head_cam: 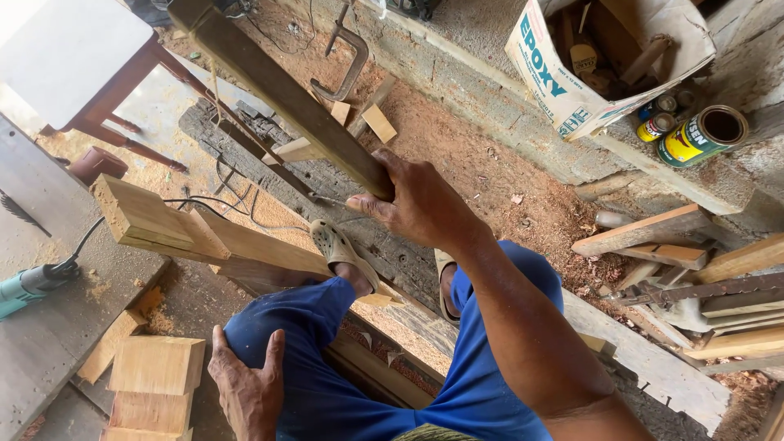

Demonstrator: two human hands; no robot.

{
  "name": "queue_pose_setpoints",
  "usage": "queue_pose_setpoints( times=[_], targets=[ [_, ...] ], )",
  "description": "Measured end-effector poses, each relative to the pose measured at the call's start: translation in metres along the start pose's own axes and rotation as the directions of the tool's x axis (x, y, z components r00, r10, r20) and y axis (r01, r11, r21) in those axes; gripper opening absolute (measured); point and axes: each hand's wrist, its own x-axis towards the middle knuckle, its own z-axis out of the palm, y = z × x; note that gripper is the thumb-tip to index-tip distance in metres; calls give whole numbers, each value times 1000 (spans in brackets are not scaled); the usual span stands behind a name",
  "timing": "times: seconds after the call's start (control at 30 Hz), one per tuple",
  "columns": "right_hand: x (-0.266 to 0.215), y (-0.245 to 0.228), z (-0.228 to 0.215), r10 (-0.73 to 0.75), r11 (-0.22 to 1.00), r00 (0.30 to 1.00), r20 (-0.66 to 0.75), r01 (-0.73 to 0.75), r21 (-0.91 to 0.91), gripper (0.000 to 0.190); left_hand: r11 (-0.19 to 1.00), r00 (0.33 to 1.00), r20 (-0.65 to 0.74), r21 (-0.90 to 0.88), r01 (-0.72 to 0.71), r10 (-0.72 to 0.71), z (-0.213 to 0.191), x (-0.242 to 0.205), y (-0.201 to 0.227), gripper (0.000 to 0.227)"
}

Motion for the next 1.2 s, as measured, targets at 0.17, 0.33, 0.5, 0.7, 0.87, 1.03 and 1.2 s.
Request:
queue_pose_setpoints(
  times=[0.17,0.33,0.5,0.7,0.87,1.03,1.2],
  targets=[
    [2,2,2,42,999,999,7,-42,-7,55,997,997,26,17,71,-72,4,4,-4,107],
    [1,4,3,73,997,997,7,-73,-1,56,1000,1000,17,4,22,-22,4,4,-5,109],
    [1,-2,-1,58,998,998,-38,-58,3,62,999,999,13,-4,38,-38,6,4,-4,106],
    [2,1,2,102,995,994,-30,-102,2,62,1000,1000,-13,-26,16,-16,-1,-1,4,104],
    [4,-2,1,97,995,994,-41,-96,8,56,998,999,-30,-37,-46,45,-2,-1,3,101],
    [5,-11,1,161,987,987,0,-161,-7,54,998,1000,1,-55,-12,12,-9,-3,10,101],
    [7,-3,7,108,994,994,-9,-108,-17,57,1000,999,54,-11,-3,3,-16,7,17,103]
  ],
)
